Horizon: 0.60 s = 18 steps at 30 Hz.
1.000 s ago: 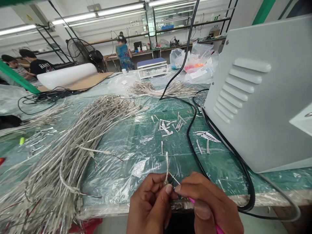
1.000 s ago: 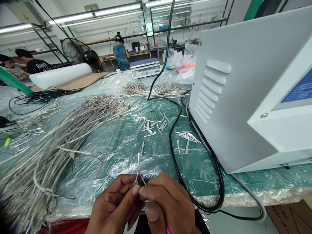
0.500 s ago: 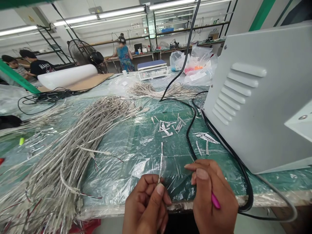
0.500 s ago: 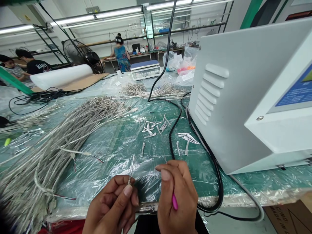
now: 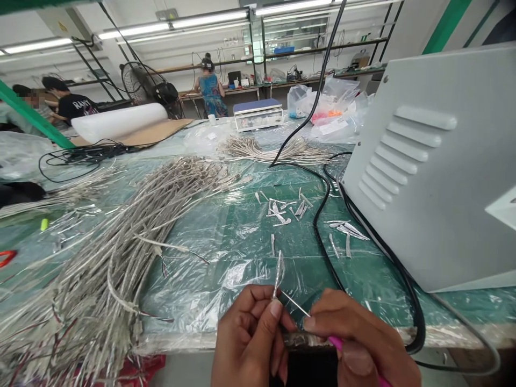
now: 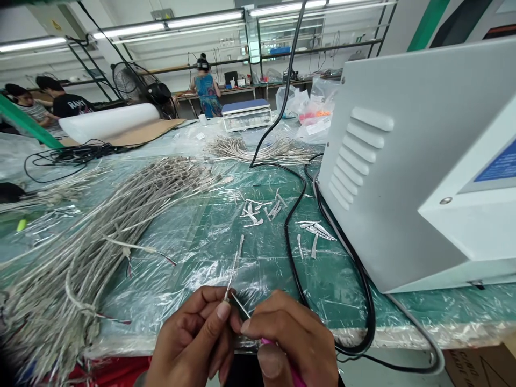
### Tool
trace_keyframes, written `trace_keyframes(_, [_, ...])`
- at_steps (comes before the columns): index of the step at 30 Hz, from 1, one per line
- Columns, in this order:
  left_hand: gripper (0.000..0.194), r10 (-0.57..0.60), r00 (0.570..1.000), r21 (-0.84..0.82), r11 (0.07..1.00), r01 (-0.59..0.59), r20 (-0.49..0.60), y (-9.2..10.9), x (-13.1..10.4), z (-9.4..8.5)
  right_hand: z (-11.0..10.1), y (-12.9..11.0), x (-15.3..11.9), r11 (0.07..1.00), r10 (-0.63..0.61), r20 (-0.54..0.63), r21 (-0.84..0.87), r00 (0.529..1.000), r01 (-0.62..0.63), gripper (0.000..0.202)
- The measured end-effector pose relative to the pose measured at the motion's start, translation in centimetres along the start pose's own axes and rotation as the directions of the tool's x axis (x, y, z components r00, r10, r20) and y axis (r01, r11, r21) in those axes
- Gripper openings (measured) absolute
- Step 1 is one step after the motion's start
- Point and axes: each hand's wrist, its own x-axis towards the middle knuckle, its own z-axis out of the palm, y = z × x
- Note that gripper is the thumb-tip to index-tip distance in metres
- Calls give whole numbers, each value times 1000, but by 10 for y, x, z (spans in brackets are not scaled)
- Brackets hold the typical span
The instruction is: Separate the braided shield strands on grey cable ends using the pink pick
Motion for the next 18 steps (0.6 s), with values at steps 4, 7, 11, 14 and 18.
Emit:
trace_keyframes(4, [25,-2,1000,-1,1000,2,-18,-1,1,0,-2,0,3,1000,-7,82,-11,997,8,32])
trace_keyframes(7, [24,12,1000,-1,1000,-12,-10,-2,1,1,-3,1,3,1000,-8,85,-6,996,9,30])
trace_keyframes(11, [23,13,1000,-7,1000,-14,-20,-1,0,2,-4,2,3,1000,0,107,-6,994,0,29])
trace_keyframes(14, [24,9,1000,-1,1000,-9,-30,-1,-1,3,-5,2,3,1000,-2,112,-9,994,3,29])
trace_keyframes(18, [23,3,999,3,1000,-3,-39,-1,0,4,-4,3,3,1000,11,105,-1,994,-11,28])
